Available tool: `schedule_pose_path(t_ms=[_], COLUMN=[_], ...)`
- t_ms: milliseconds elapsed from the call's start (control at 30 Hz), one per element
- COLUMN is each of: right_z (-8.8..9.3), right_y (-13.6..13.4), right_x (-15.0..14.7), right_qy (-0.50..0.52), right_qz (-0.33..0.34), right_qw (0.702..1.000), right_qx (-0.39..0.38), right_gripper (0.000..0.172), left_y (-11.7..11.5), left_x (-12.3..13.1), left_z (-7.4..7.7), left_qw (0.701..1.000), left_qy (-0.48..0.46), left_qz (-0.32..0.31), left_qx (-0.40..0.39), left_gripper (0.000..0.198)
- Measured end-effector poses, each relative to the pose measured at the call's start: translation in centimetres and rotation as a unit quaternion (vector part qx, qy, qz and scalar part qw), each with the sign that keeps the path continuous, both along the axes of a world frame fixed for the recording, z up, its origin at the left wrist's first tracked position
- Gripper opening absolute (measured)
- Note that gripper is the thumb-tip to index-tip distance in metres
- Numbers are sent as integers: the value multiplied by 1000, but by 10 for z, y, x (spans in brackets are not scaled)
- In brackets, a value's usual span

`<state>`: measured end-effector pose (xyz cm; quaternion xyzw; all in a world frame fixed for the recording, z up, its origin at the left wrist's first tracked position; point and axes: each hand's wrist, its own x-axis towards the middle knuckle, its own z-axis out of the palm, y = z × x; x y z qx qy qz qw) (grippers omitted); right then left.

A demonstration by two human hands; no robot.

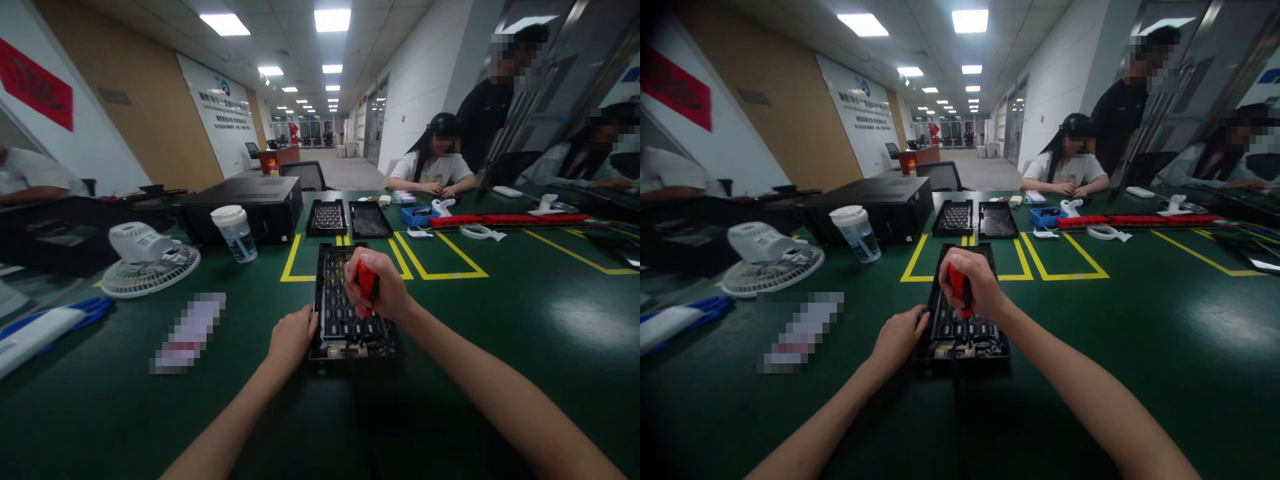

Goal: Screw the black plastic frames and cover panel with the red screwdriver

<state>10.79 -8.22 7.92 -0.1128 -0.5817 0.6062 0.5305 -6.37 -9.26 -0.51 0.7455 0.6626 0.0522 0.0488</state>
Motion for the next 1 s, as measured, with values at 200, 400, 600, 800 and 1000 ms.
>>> schedule_pose_path(t_ms=[200, 400, 600, 800, 1000], right_z=[1, 2, 2, 1, 3], right_y=[-4, -6, -9, -14, -20], right_x=[-1, -4, -7, -10, -14], right_qy=[-7, -12, -24, -13, -22], right_qz=[-57, -125, -186, -245, -296], right_qw=[998, 992, 982, 969, 955], right_qx=[-2, 0, 0, 1, 7], right_gripper=[26, 25, 26, 26, 27], left_y=[1, 2, 1, 1, 2], left_x=[0, -1, 0, 0, -1], left_z=[-3, -4, -2, -2, -5], left_qw=[1000, 1000, 1000, 1000, 1000], left_qy=[10, 7, 3, 1, 3], left_qz=[-5, -8, -7, -3, -9], left_qx=[14, 16, 11, 0, 16], left_gripper=[34, 34, 34, 34, 34])
